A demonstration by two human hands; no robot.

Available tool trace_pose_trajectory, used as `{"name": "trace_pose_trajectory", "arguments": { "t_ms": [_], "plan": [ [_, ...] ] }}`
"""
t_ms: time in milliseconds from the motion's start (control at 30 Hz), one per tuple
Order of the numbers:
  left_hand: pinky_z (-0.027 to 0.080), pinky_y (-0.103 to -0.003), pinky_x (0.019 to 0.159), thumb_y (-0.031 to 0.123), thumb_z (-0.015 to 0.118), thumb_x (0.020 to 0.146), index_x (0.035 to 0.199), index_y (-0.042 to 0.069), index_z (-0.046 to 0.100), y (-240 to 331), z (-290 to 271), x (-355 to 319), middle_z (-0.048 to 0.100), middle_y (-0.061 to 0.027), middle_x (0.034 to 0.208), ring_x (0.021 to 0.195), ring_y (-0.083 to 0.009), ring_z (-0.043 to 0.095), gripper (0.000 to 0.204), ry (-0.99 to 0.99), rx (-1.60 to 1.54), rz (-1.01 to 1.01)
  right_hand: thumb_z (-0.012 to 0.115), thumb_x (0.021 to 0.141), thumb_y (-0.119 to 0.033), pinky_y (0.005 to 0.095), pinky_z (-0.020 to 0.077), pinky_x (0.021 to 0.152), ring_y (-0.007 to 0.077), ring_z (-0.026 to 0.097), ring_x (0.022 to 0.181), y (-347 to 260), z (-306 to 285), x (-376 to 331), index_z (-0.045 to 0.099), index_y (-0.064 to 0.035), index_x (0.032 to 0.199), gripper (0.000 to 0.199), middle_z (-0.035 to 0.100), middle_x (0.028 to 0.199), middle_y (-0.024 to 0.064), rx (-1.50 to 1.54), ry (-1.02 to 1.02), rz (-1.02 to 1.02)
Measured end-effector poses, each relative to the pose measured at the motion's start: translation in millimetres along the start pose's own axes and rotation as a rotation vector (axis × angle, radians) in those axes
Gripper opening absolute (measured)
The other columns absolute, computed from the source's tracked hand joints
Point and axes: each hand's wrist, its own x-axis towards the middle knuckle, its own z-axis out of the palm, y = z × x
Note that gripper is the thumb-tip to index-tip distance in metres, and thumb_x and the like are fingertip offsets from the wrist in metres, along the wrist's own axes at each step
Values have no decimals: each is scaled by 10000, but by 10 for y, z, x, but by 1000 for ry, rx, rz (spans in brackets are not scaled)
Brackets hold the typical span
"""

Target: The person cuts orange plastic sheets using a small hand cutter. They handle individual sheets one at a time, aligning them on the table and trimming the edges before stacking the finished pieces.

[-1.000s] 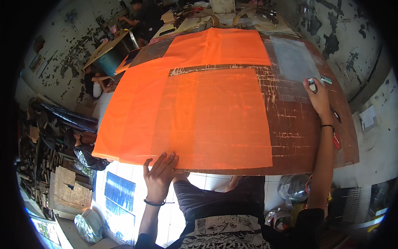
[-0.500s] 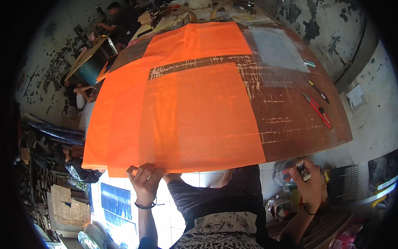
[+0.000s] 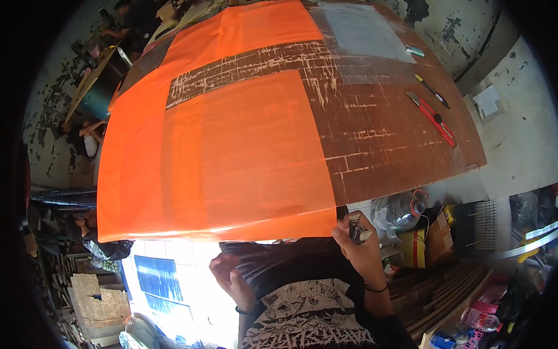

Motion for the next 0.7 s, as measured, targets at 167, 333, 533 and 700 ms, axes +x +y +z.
{"name": "trace_pose_trajectory", "arguments": {
  "t_ms": [167,333,533,700],
  "plan": [
    [419,-295,766,579,468,843,1143,-27,421,-58,212,162,488,-98,1061,906,-162,495,677,-417,0,-363,657,794,-39,175,397,547,22,476,609,-13,92,4,444,-81,809,218,495,681,-26,-95,92,-131],
    [497,-352,645,350,489,904,899,12,536,130,372,117,583,-94,824,707,-221,575,341,-67,-336,-351,670,776,-11,198,442,598,47,543,675,-21,73,-29,440,-71,813,240,532,707,-5,-122,87,-159],
    [433,-273,456,373,497,891,742,71,486,239,452,83,476,-33,640,508,-146,498,337,-49,-218,-388,659,784,-5,184,449,529,69,591,655,-143,97,-18,440,-63,843,234,564,716,23,-46,17,-154],
    [400,-234,451,352,502,895,749,97,492,203,433,106,482,-11,635,509,-115,486,295,-53,-201,-388,661,784,-16,169,386,440,33,518,542,-127,63,5,434,-73,840,241,585,697,25,-94,27,-113]
  ]
}}
